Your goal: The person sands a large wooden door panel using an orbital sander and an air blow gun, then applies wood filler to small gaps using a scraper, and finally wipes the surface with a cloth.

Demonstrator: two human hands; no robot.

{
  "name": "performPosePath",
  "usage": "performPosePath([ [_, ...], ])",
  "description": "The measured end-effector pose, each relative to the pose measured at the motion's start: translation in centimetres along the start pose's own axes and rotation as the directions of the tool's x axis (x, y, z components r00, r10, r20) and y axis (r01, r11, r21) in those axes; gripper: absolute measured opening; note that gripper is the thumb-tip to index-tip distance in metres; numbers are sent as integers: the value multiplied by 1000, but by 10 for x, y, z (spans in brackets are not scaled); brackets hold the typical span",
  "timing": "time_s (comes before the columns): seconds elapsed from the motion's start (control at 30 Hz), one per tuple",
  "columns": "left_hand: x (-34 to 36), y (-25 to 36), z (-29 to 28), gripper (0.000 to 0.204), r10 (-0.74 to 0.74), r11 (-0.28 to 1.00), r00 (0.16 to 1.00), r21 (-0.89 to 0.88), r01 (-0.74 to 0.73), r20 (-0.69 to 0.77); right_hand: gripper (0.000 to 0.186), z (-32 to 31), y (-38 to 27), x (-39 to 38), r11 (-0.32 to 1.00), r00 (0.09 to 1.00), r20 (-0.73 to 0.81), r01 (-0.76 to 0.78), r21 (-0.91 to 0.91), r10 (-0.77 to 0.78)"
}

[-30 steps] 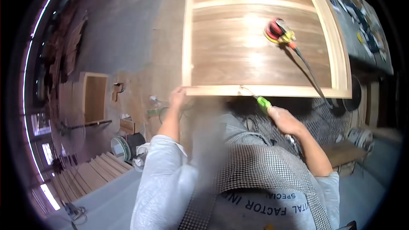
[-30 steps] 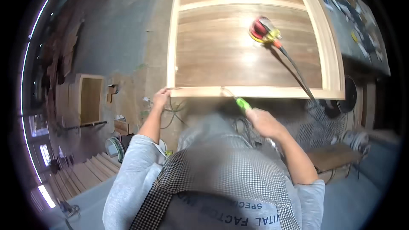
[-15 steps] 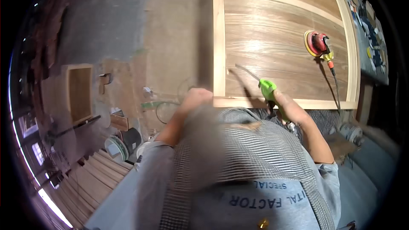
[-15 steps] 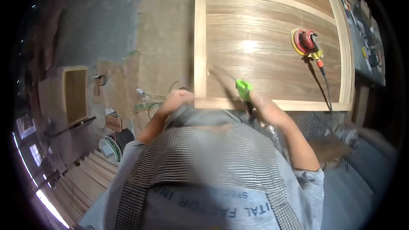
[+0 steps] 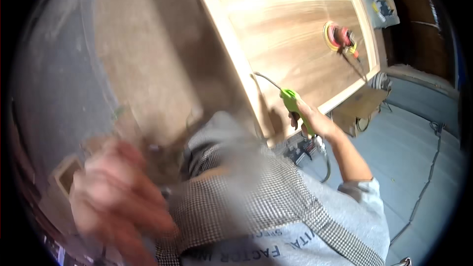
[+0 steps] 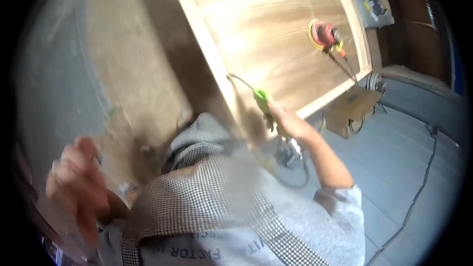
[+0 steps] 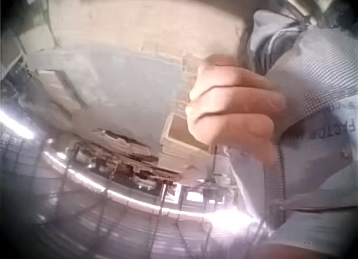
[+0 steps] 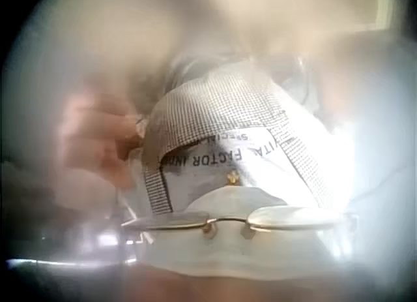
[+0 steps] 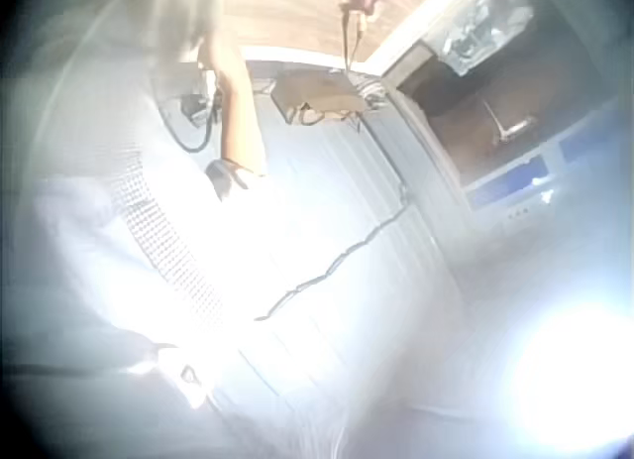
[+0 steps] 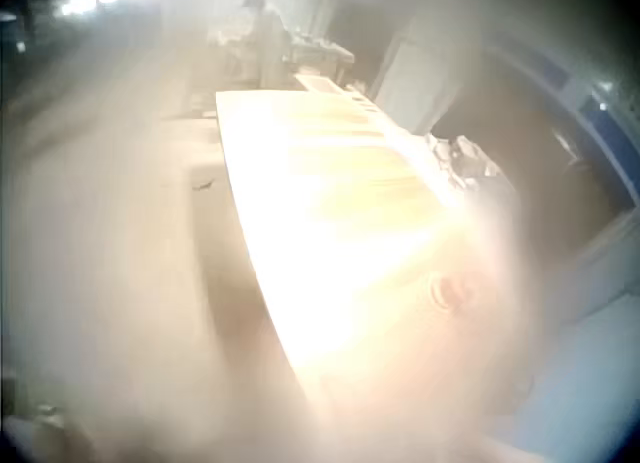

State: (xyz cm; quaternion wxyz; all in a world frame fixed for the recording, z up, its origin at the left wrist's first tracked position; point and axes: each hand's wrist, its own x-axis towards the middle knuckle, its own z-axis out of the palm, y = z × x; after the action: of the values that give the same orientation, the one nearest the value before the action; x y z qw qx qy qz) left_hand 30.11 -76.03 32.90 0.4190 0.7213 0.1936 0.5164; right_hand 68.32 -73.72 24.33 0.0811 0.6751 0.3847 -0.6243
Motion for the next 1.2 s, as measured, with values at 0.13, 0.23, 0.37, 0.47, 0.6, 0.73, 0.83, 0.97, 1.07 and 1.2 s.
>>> performPosePath([
  [0.13,57,34,-6,9,-81,969,984,-244,41,-157,53,10,-13,31,911,978,-199,140,387,-66],
  [0.23,96,55,-29,24,-286,947,958,-155,281,-10,51,25,-22,48,906,958,-259,214,366,-122],
  [0.37,153,23,-58,11,-110,994,978,9,110,178,54,-24,-55,70,753,970,-213,226,617,-116],
  [0.47,182,-12,-61,13,41,998,999,-43,-42,-32,55,-35,-75,83,852,947,-301,245,462,-109],
  [0.6,232,-95,-71,25,115,948,992,303,-95,-47,50,-111,-82,114,542,882,-468,372,753,45],
  [0.73,255,-203,-89,26,-470,757,879,475,449,-82,44,-161,-105,132,376,830,-531,443,814,172],
  [0.83,222,-273,-97,23,-586,627,810,637,448,8,46,-183,-107,151,553,902,-422,304,776,95],
  [0.97,204,-326,-107,21,-636,603,762,693,396,118,49,-244,-91,180,382,782,-567,456,804,261],
  [1.07,207,-359,-117,21,-689,565,710,721,401,146,49,-277,-97,188,368,788,-560,456,811,258],
  [1.2,234,-407,-153,25,-703,551,691,743,379,170,48,-310,-123,200,433,773,-594,467,771,223],
])
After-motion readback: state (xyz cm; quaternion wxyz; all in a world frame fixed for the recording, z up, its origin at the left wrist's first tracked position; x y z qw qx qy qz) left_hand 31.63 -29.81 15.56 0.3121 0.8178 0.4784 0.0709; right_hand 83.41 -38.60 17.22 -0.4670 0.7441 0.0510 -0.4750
